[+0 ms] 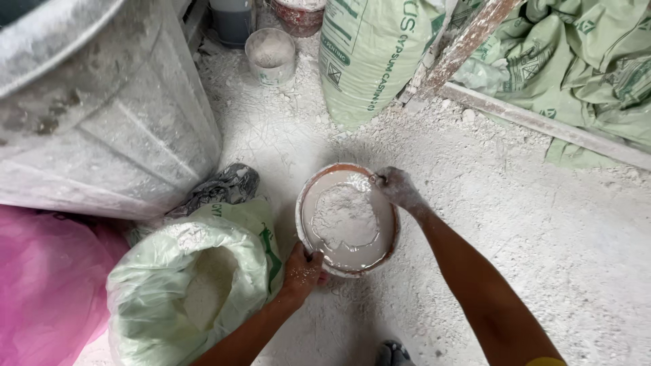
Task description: The person ties a white cable around green metal strips on a workbench, then scoops white powder from a bag into a bucket and mixes it by hand.
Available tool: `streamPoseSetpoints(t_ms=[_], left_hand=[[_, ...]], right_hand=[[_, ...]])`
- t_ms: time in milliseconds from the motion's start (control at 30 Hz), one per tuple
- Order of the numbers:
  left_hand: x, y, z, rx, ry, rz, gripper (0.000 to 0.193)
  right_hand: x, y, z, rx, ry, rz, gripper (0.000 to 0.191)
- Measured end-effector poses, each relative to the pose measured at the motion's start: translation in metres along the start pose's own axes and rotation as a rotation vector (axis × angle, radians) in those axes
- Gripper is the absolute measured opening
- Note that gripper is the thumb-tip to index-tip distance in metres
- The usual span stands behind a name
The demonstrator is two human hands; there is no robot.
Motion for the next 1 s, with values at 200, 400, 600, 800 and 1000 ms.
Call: streamPoseSetpoints(t_ms=[200,400,600,800,1000], left_hand=[[-0.062,-0.054,-0.001,-0.106,0.102,-0.022,0.023],[-0.127,-0.185,0.013,-0.116,0.184,-0.009,0.026],[-0.234,-0.37,0.049,-0.158,-0.065,-0.2,0.016],[-0.404,-0.455,0.141,-0.161,-0.123,-0.308,0.016],[-0.516,-0.558,0.19,-0.037,-0.057,-0.213,0.017]], right_hand=[[0.037,-0.029,-0.054,-0.12,0.046,-0.123,0.018],[0.106,-0.097,-0.181,-0.139,0.085,-0.202,0.012],[0.223,-0.18,-0.405,0.116,0.168,0.06,0.013],[0.322,-0.224,-0.66,0.17,0.256,0.255,0.025],[0.352,-0.23,-0.835,0.156,0.381,0.271,0.022]])
Point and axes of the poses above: each hand's wrist, its own y-axis towards the middle knuckle, its own z-axis out of the palm, x = y × z, the point moved 3 cm from there along y, towards the middle knuckle, and after that the axes turned 9 degrees about -z, right-handed, at the moved point
